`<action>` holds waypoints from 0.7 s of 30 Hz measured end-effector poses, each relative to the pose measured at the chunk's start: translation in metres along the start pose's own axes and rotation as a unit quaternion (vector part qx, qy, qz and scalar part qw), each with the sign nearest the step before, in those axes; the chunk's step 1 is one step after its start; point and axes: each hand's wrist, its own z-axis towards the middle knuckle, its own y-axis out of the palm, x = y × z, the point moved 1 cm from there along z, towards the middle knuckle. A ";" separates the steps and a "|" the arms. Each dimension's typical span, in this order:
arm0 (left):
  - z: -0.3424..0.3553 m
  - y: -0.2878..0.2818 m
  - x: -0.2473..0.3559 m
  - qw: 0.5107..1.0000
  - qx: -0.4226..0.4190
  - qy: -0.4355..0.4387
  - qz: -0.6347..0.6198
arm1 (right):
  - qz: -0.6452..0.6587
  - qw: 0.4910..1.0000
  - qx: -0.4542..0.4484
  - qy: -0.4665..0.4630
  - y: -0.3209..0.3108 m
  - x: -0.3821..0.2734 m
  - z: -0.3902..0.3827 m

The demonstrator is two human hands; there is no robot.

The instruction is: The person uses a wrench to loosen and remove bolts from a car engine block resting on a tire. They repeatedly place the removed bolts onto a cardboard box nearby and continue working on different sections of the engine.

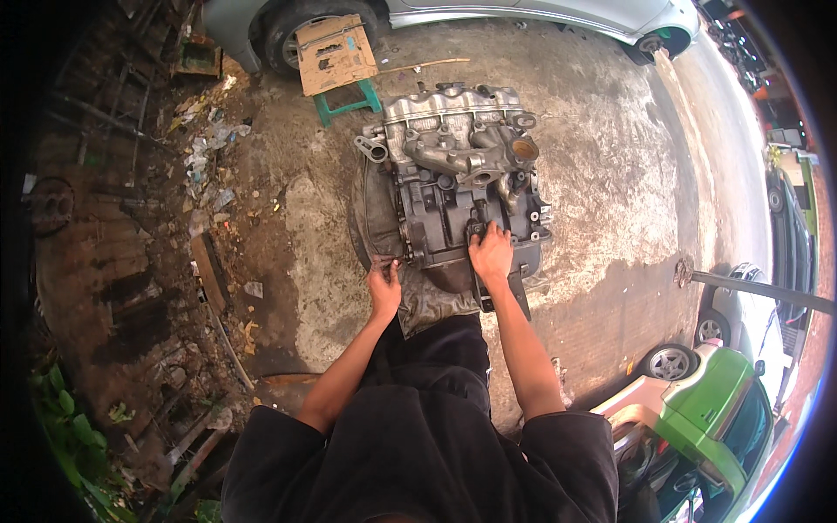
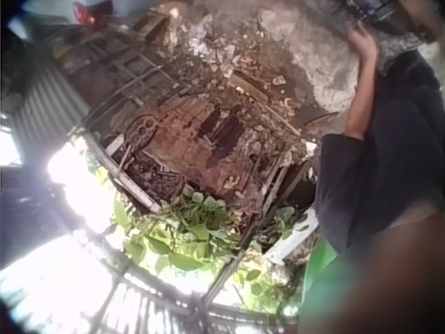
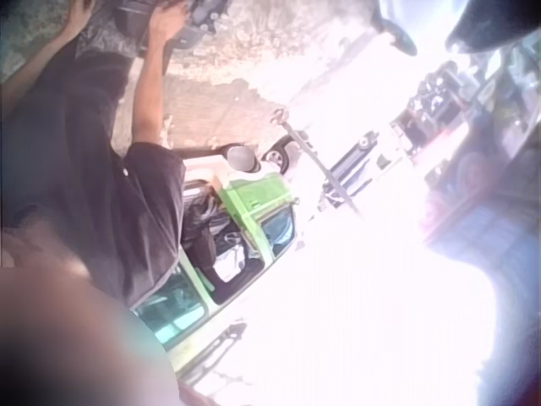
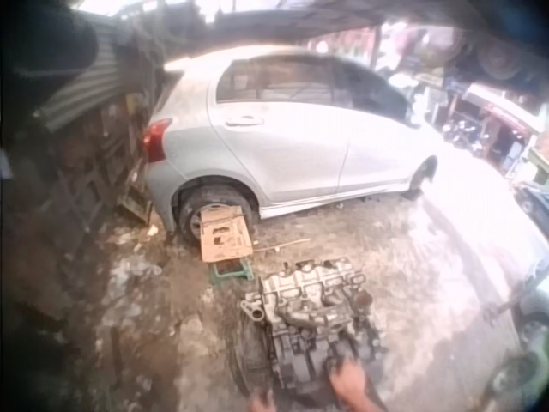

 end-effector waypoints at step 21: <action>0.089 0.027 -0.020 0.927 -0.054 -0.368 0.057 | -0.012 1.000 -0.002 -0.010 0.001 -0.001 0.000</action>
